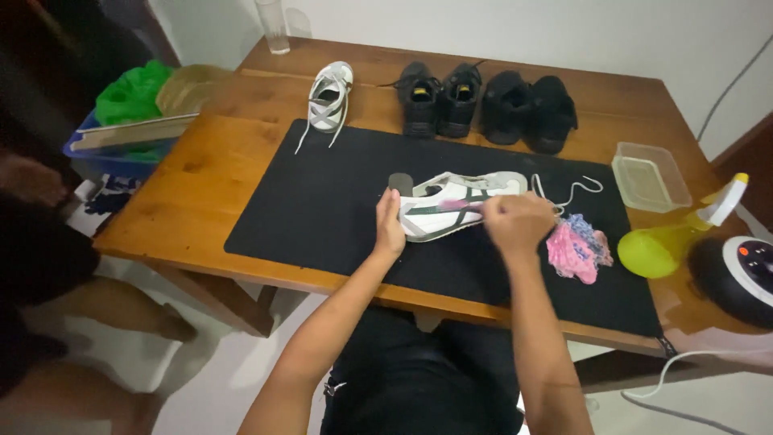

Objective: Cleaning a white sneaker using a spray bottle and a small brush on a service counter.

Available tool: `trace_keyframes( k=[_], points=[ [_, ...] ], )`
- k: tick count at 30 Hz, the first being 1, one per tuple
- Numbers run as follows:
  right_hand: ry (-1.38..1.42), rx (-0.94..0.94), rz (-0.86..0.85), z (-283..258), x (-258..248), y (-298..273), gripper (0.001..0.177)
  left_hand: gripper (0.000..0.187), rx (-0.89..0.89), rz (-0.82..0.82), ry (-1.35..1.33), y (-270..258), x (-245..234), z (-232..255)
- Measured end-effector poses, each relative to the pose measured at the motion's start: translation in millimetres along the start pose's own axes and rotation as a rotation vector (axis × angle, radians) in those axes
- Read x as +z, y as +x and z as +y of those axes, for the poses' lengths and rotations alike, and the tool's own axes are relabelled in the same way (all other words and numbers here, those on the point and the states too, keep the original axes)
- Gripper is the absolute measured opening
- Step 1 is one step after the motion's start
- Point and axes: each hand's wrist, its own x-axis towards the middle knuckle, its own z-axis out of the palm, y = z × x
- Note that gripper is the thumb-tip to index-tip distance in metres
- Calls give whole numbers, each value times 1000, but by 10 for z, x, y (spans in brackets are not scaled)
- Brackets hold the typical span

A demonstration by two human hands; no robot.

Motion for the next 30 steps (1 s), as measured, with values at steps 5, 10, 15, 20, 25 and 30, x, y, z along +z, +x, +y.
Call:
trace_keyframes(
  k=[5,10,15,20,25,30],
  points=[
    [-94,32,8,-42,44,-39,28,59,-64,-76,7,-178,70,152],
    [32,-15,-17,-64,-26,1,31,47,8,-75,-77,-94,33,63],
    [-90,70,-91,228,-78,-110,30,44,119,-226,-33,15,-94,-115],
    [125,134,-23,-312,-140,-2,40,41,213,-299,16,212,-246,-668],
    [57,133,1,-46,-71,-174,39,45,274,-277,34,8,-118,-82],
    [107,176,-14,-290,-22,-164,38,60,337,-248,198,56,-156,-319]
  ],
)
